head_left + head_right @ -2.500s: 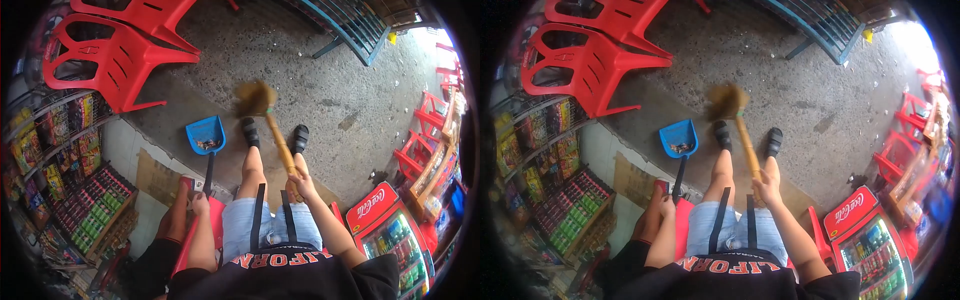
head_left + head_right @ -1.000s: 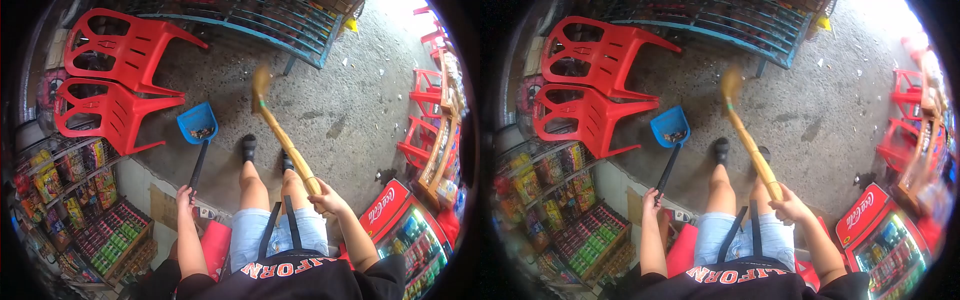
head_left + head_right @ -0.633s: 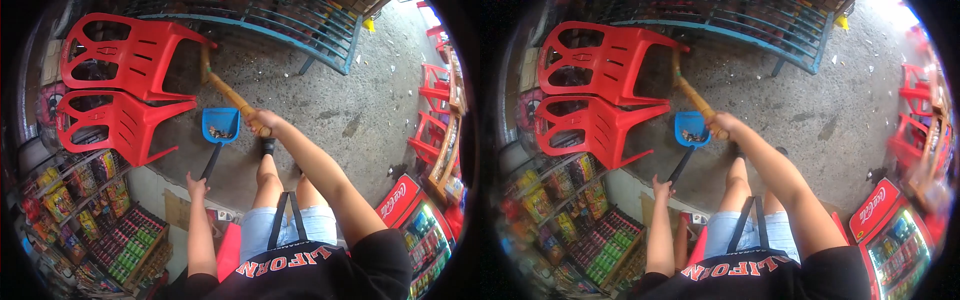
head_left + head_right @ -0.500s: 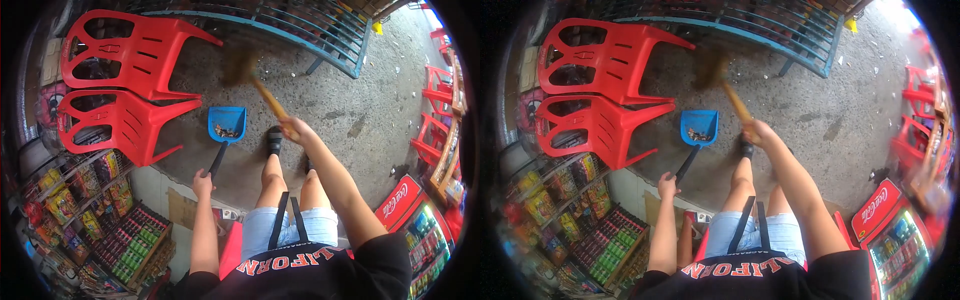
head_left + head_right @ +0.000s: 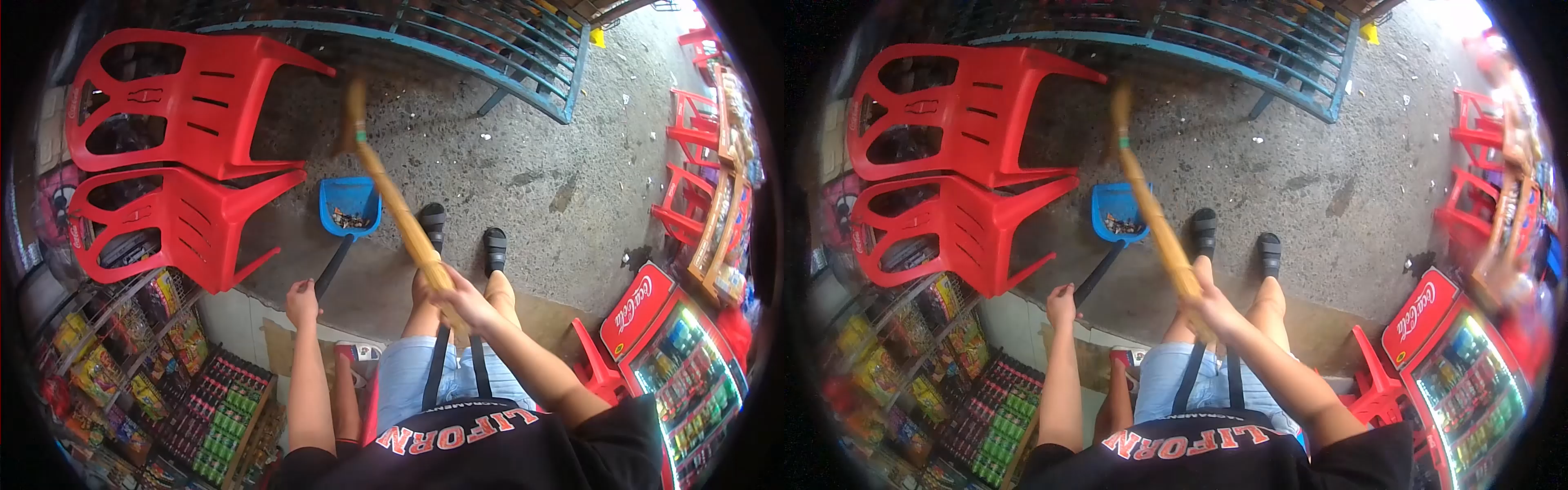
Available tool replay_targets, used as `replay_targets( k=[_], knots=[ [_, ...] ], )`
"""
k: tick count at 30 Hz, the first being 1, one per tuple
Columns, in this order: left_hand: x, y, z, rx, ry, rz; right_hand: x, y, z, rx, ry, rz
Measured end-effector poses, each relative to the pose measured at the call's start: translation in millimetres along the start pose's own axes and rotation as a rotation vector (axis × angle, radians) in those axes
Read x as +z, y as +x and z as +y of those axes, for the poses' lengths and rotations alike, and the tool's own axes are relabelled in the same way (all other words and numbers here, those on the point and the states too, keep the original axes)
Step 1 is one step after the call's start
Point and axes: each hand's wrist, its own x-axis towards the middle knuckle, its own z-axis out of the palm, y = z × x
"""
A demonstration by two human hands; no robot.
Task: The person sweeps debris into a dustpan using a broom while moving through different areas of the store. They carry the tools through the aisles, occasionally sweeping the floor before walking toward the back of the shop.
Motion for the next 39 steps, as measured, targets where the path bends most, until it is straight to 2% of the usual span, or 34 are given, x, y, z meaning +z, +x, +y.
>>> replay_targets(
  k=[2, 5, 7, 9, 10, 13, 15, 17, 19, 22, 23, 27, 29, 31, 33, 35, 36, 37, 39],
  knots=[
    [-1.1, 8.8, -9.4, -0.017, -0.021, -0.014, 14.0, 41.2, -13.7, 0.007, -0.049, -0.102],
    [0.2, 21.8, -22.5, -0.011, -0.053, -0.039, 8.5, 86.2, -19.3, 0.044, 0.026, -0.138],
    [-3.1, 23.2, -18.6, -0.012, -0.05, -0.035, -11.0, 79.3, -30.8, 0.109, 0.145, -0.104],
    [-5.6, 23.9, -15.0, -0.012, -0.056, -0.041, -61.5, 69.1, -17.5, 0.144, 0.347, 0.052],
    [-6.4, 23.3, -14.1, -0.016, -0.077, -0.046, -91.9, 59.2, -10.5, 0.103, 0.413, 0.036],
    [-5.1, 25.3, -17.9, -0.014, -0.098, -0.063, -148.9, 2.4, -10.9, 0.036, 0.317, 0.382],
    [-5.0, 26.1, -19.1, -0.003, -0.098, -0.074, -161.3, -28.4, -8.7, -0.037, 0.165, 0.555],
    [-4.3, 24.3, -15.8, -0.004, -0.099, -0.071, -167.6, -50.4, 0.5, -0.104, 0.022, 0.625],
    [-1.8, 26.3, -17.7, -0.008, -0.119, -0.08, -149.6, -77.3, 2.9, -0.047, -0.11, 0.643],
    [1.2, 24.8, -18.2, -0.023, -0.163, -0.074, -121.8, -101.6, 16.6, -0.001, -0.117, 0.48],
    [1.8, 24.3, -19.0, -0.027, -0.159, -0.074, -117.1, -105.1, 21.4, 0.056, -0.137, 0.368],
    [6.7, 16.0, -18.6, -0.05, -0.177, -0.112, -114.3, -90.1, 35.9, 0.135, -0.132, 0.225],
    [8.8, 10.7, -16.7, -0.097, -0.164, -0.106, -130.2, -83.2, 30.1, 0.15, -0.239, 0.278],
    [18.7, 8.3, -25.6, -0.062, -0.156, -0.067, -157.5, -81.2, 7.8, 0.093, -0.185, 0.32],
    [22.3, -2.0, -25.8, -0.029, -0.148, -0.031, -206.0, -68.5, -11.7, -0.016, -0.292, 0.453],
    [25.7, -18.5, -16.7, -0.044, -0.1, -0.044, -245.0, -56.2, -33.3, -0.09, -0.243, 0.552],
    [29.7, -20.4, -21.0, -0.034, -0.091, -0.033, -265.5, -41.9, -32.8, -0.207, -0.391, 0.664],
    [33.3, -21.6, -28.0, -0.023, -0.082, -0.033, -268.9, -39.8, -38.3, -0.194, -0.542, 0.79],
    [40.5, -22.3, -34.2, 0.0, -0.033, -0.014, -260.2, -46.9, -36.3, -0.249, -0.486, 0.862]
  ],
)
